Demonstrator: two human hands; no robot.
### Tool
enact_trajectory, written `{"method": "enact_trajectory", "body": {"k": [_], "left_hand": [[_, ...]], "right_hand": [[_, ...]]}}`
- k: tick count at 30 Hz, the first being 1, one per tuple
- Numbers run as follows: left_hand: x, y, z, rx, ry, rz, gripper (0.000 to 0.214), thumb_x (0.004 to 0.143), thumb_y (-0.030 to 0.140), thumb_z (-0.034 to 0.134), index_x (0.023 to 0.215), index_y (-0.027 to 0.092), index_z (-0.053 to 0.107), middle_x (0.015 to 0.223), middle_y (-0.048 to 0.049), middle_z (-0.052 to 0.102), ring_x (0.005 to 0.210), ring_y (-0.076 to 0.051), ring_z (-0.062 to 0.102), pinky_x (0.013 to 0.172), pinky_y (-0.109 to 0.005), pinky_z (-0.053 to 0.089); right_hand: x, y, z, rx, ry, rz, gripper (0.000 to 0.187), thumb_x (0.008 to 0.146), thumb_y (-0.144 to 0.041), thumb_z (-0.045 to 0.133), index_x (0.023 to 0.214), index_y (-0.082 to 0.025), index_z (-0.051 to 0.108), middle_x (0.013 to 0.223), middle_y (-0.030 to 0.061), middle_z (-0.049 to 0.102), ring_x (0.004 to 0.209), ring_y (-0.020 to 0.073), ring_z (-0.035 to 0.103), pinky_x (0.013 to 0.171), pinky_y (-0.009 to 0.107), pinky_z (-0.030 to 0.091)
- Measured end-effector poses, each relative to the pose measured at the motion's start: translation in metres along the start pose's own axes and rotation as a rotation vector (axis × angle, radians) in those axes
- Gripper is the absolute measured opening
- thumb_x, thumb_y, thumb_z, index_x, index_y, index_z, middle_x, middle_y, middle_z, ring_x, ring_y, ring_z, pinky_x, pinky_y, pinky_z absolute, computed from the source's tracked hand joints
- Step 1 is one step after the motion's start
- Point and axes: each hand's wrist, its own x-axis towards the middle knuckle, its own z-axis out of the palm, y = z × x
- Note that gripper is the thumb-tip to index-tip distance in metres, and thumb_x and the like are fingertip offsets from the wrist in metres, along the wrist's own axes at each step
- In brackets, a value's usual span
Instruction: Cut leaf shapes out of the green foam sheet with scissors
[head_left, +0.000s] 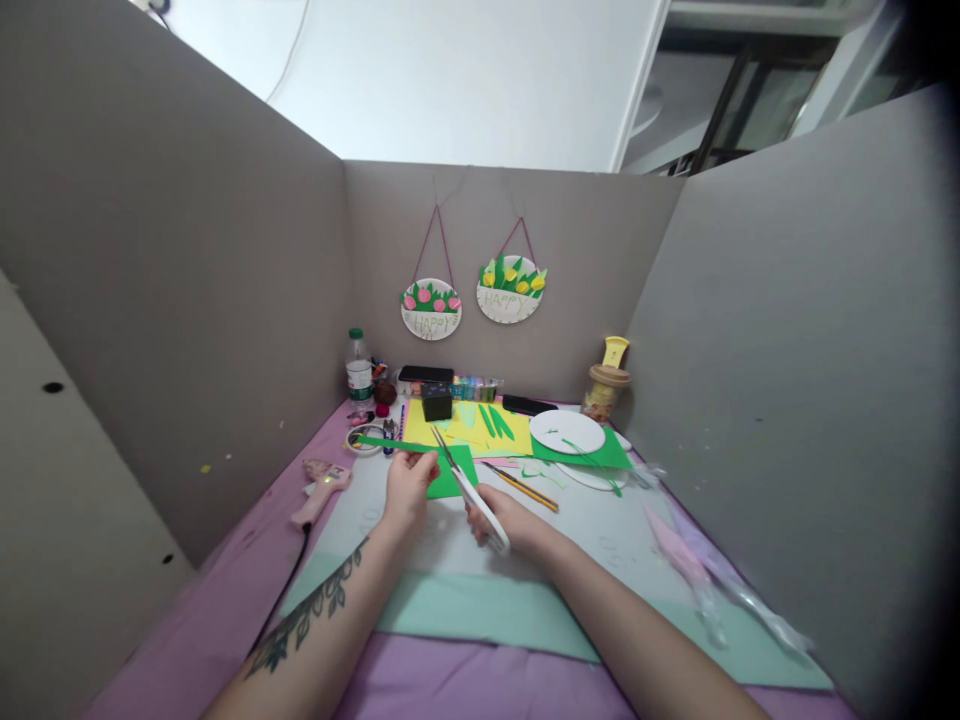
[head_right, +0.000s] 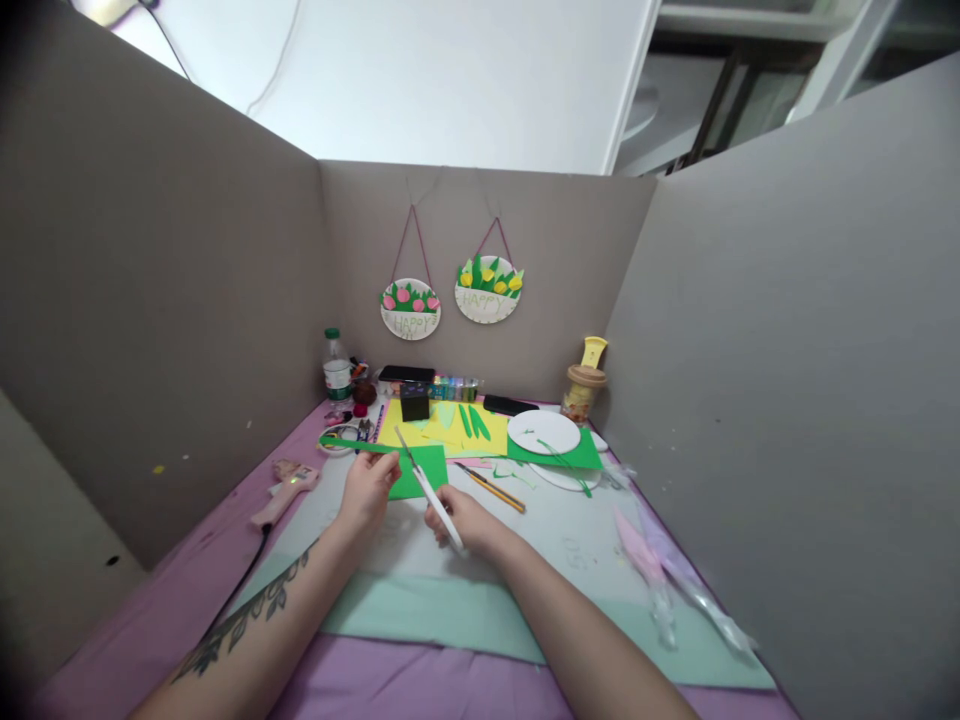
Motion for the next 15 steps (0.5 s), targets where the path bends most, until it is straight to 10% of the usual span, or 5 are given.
{"method": "enact_trajectory", "body": {"k": [15], "left_hand": [[0.0005,0.0024,0.0014,0.014,0.004,0.025,0.032,0.06,0.03,0.073,0.075,0.017,0.048,0.056,0.0072,0.049,0.051,-0.007,0.045,0.052,-0.021,0.035]], "right_hand": [[0.0012,0.0064,-0.0047,-0.072,0.025,0.011,0.021,0.063,-0.021,0.057,0.081,-0.02,0.046,0.06,-0.0062,0.048,0.047,0.0076,0.044,0.042,0.019,0.034]]}}
